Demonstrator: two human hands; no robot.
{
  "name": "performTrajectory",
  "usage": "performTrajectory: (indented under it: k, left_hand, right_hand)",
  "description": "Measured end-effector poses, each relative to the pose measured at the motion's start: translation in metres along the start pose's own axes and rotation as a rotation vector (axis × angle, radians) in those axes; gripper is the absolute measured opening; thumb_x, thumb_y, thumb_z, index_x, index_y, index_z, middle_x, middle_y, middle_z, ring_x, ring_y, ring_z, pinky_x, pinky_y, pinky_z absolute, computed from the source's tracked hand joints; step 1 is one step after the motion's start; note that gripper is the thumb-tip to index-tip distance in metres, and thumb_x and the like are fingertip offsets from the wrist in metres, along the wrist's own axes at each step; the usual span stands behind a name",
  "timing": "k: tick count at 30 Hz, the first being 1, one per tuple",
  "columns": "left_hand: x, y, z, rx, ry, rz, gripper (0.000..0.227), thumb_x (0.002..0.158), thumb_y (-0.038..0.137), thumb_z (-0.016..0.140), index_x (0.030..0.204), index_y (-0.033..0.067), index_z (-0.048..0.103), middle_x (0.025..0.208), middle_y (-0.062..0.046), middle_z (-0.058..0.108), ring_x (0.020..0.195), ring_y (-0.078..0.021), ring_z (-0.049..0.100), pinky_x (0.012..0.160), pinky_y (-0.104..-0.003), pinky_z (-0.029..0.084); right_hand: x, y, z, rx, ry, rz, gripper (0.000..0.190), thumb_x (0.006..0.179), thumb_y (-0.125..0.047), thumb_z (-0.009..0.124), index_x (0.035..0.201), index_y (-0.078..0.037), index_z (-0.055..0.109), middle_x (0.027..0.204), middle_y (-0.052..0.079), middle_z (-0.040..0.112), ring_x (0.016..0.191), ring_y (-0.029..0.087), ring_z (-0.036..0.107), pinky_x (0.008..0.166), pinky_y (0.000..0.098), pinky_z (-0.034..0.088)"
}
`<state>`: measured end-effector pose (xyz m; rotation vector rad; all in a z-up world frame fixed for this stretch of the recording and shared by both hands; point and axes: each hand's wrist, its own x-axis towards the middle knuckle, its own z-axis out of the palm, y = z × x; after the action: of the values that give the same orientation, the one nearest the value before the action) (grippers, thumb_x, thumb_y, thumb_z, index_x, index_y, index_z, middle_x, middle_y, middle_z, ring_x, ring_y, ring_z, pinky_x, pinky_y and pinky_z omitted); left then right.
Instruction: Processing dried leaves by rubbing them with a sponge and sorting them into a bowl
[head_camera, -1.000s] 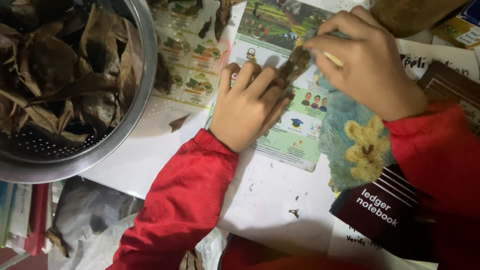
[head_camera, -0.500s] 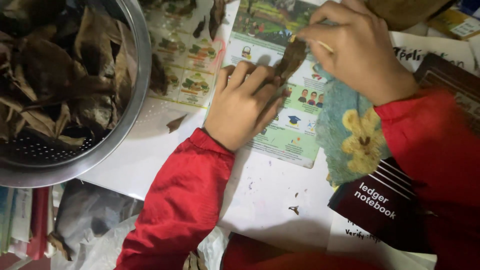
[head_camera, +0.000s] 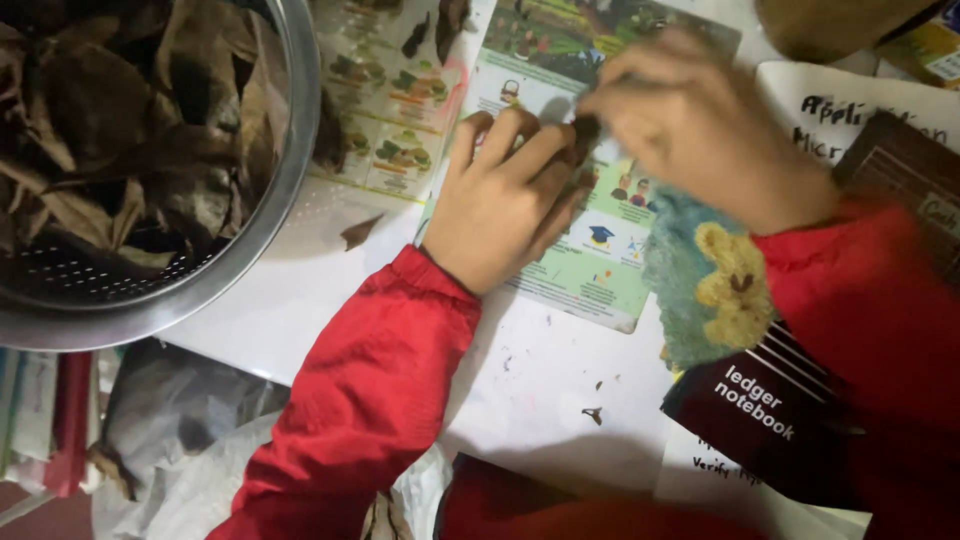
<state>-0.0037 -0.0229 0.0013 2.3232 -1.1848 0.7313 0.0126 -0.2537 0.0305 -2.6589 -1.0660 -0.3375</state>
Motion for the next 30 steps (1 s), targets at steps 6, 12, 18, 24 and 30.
performTrajectory:
  k: [6, 12, 18, 24, 30]
  left_hand:
    - [-0.002, 0.003, 0.002, 0.023, 0.008, -0.017, 0.027, 0.099, 0.03, 0.07, 0.091, 0.004, 0.074, 0.103, -0.001, 0.064, 0.1, -0.0292, 0.054, 0.09, -0.048, 0.041]
    - [-0.002, 0.003, 0.01, 0.191, 0.079, -0.134, 0.031, 0.096, 0.035, 0.071, 0.075, 0.0125, 0.069, 0.099, 0.005, 0.071, 0.102, -0.0275, 0.054, 0.09, -0.049, 0.039]
    - [-0.005, 0.008, 0.011, 0.341, 0.099, -0.311, 0.041, 0.092, 0.054, 0.074, 0.088, 0.0132, 0.072, 0.108, -0.005, 0.062, 0.102, -0.0312, 0.053, 0.079, -0.05, 0.04]
    - [-0.007, 0.008, 0.01, 0.265, -0.039, -0.417, 0.046, 0.083, 0.058, 0.078, 0.111, 0.022, 0.07, 0.118, -0.005, 0.056, 0.107, -0.0336, 0.049, 0.08, -0.054, 0.041]
    - [-0.003, -0.008, -0.001, -0.135, -0.399, -0.475, 0.064, 0.082, 0.058, 0.08, 0.141, 0.0424, 0.062, 0.139, -0.003, 0.041, 0.125, -0.0373, 0.033, 0.096, -0.077, 0.037]
  right_hand:
    - [-0.007, 0.02, 0.006, -0.118, 0.072, 0.103, 0.032, 0.098, 0.011, 0.072, 0.128, 0.002, 0.082, 0.109, 0.015, 0.066, 0.099, 0.034, 0.056, 0.077, 0.0479, 0.054]
    - [-0.012, 0.019, -0.008, 0.049, -0.027, 0.072, 0.014, 0.1, 0.001, 0.075, 0.113, 0.004, 0.08, 0.102, 0.014, 0.069, 0.096, 0.031, 0.063, 0.083, 0.0447, 0.053]
    - [-0.002, -0.018, -0.028, 0.174, -0.575, 0.272, 0.014, 0.091, -0.018, 0.071, 0.101, -0.016, 0.08, 0.099, 0.002, 0.079, 0.087, 0.014, 0.074, 0.09, 0.0285, 0.063]
    - [0.003, -0.025, -0.024, 0.355, -0.615, 0.157, 0.014, 0.081, -0.018, 0.075, 0.089, -0.021, 0.086, 0.085, -0.007, 0.078, 0.079, 0.013, 0.072, 0.076, 0.0347, 0.052]
    - [-0.006, 0.005, -0.025, 0.369, -0.256, -0.053, 0.013, 0.093, -0.008, 0.07, 0.103, -0.006, 0.079, 0.097, 0.009, 0.075, 0.076, 0.016, 0.071, 0.063, 0.0249, 0.064]
